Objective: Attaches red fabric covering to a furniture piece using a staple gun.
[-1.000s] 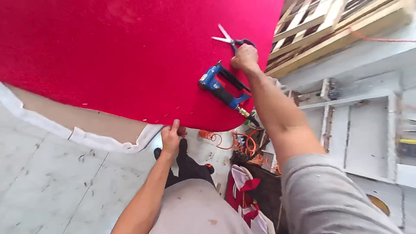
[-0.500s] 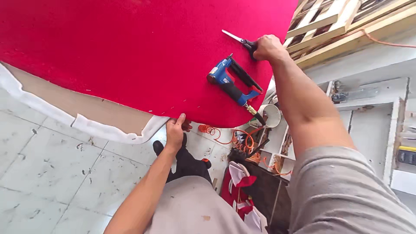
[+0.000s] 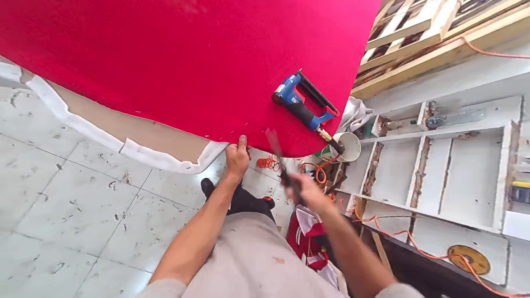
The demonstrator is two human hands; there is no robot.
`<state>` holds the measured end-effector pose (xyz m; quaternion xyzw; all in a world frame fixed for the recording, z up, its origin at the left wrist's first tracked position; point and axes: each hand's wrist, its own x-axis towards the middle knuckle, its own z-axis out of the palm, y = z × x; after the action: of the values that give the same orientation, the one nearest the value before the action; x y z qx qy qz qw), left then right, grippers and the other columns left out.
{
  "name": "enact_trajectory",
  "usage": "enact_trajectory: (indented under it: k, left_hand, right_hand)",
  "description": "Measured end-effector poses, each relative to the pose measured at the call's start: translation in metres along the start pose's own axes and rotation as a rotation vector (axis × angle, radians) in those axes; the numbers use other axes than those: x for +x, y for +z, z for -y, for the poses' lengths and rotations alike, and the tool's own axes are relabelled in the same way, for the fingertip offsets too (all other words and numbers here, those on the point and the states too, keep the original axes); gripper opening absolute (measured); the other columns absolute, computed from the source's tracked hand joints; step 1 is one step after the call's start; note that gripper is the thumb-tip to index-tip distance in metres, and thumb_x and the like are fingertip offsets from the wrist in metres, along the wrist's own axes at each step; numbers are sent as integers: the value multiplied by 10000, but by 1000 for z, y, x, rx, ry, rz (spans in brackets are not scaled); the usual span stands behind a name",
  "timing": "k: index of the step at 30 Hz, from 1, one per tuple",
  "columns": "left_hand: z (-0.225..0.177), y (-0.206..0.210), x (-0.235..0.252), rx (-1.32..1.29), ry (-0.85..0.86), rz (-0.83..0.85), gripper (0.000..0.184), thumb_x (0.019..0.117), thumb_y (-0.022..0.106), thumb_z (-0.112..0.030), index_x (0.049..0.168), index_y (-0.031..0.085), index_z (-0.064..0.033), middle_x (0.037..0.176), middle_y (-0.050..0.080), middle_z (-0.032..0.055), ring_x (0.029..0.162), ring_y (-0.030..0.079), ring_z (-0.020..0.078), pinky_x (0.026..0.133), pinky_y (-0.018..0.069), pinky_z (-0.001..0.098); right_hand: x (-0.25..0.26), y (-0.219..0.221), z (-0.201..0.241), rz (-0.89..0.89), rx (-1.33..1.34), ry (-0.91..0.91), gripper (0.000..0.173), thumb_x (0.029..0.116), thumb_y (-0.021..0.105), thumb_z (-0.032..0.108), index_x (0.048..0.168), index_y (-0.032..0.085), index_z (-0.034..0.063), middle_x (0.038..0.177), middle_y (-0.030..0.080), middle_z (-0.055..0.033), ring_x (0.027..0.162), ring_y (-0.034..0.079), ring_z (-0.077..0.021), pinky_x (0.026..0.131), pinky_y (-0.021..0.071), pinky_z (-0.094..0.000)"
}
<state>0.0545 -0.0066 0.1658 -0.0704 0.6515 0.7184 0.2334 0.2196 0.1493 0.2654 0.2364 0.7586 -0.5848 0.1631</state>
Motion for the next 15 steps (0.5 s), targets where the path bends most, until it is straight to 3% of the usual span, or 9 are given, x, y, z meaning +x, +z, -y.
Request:
enact_trajectory:
  k: [3, 5, 8, 15]
  left_hand:
    - [5, -6, 2, 121, 77, 6, 496, 1104, 383, -262, 690, 572, -64, 529, 467, -44, 454, 455, 74, 496, 447, 282]
    - [4, -7, 2, 185, 107, -3, 494, 1095, 386, -259, 654, 534, -91, 525, 428, -58, 462, 419, 69, 508, 408, 283]
    - [1, -8, 4, 256, 129, -4, 488, 1089, 395, -268, 650, 524, -97, 529, 411, -56, 471, 418, 81, 520, 413, 303]
    - [5, -9, 3, 255, 145, -13, 481, 1092, 417, -257, 655, 522, -86, 534, 412, -48, 478, 425, 84, 529, 414, 303]
  right_hand:
    - [-22, 68, -48, 106, 143, 118, 541, 818, 735, 607, 994, 682, 99, 735, 645, 60, 585, 588, -47, 529, 505, -256]
    - [-14, 85, -61, 95, 218, 178, 571, 825, 702, 642, 1001, 665, 101, 705, 638, 45, 541, 583, -70, 477, 490, -265]
    - [7, 88, -57, 61, 297, 139, 520, 871, 666, 591, 1016, 635, 93, 696, 629, 42, 513, 569, -72, 440, 468, -246]
    - [35, 99, -27, -2, 429, 105, 285, 1034, 573, 325, 977, 639, 54, 676, 622, 25, 495, 558, -47, 416, 435, -199]
